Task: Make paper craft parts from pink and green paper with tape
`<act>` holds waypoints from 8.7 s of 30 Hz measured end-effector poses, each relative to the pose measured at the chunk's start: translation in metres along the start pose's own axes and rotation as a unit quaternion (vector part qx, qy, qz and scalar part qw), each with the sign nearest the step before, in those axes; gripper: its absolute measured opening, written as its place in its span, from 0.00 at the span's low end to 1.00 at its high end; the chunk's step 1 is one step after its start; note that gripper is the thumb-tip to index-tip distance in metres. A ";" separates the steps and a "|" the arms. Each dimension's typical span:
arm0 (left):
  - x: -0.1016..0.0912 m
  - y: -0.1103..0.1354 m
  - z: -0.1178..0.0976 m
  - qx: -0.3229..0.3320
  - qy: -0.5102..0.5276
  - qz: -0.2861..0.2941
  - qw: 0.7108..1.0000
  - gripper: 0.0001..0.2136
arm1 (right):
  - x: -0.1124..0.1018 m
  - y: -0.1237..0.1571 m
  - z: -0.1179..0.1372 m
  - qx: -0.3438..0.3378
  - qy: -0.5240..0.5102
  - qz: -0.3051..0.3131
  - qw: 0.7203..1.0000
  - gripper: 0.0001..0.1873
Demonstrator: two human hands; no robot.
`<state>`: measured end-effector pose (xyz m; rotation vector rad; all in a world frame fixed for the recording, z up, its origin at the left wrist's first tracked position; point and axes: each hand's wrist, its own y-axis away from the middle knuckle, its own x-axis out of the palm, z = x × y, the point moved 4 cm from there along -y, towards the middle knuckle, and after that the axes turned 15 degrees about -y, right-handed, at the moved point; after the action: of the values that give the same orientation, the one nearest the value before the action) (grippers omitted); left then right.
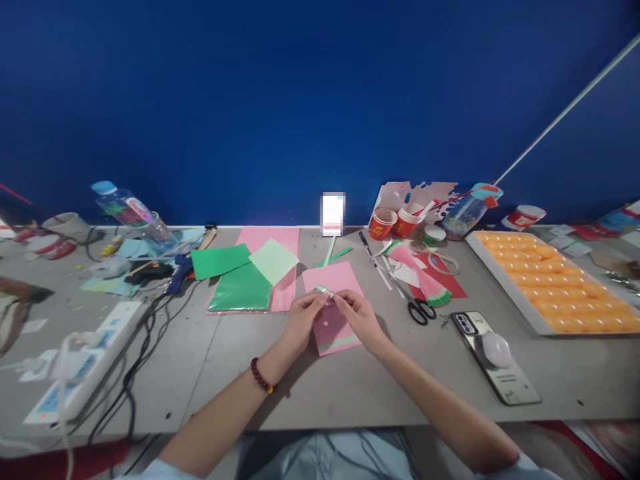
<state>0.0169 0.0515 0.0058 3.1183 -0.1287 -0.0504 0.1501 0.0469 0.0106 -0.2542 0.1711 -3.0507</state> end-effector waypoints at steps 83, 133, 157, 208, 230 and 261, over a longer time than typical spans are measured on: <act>-0.002 0.005 -0.009 0.096 -0.059 -0.060 0.992 0.06 | 0.001 0.010 0.009 -0.092 0.081 -0.042 0.992 0.13; 0.003 0.005 0.001 -0.099 0.135 -0.008 0.986 0.11 | 0.009 0.012 0.006 -0.053 0.121 -0.031 0.991 0.14; 0.000 0.001 -0.006 0.037 0.010 -0.031 0.999 0.09 | 0.000 0.015 0.017 -0.293 0.343 -0.026 0.892 0.13; -0.001 0.004 -0.009 0.093 -0.046 -0.030 0.994 0.05 | 0.003 0.017 0.022 -0.263 0.306 -0.043 0.914 0.09; -0.006 0.007 -0.015 0.190 -0.178 -0.076 0.963 0.04 | 0.006 0.020 0.027 -0.283 0.294 -0.036 0.912 0.10; 0.001 0.000 -0.006 0.131 -0.062 0.017 0.989 0.04 | 0.005 0.021 0.023 -0.282 0.335 -0.025 0.899 0.13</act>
<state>0.0183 0.0512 0.0119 3.3731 -0.2061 -0.2487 0.1500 0.0236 0.0318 0.7905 1.0952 -2.9100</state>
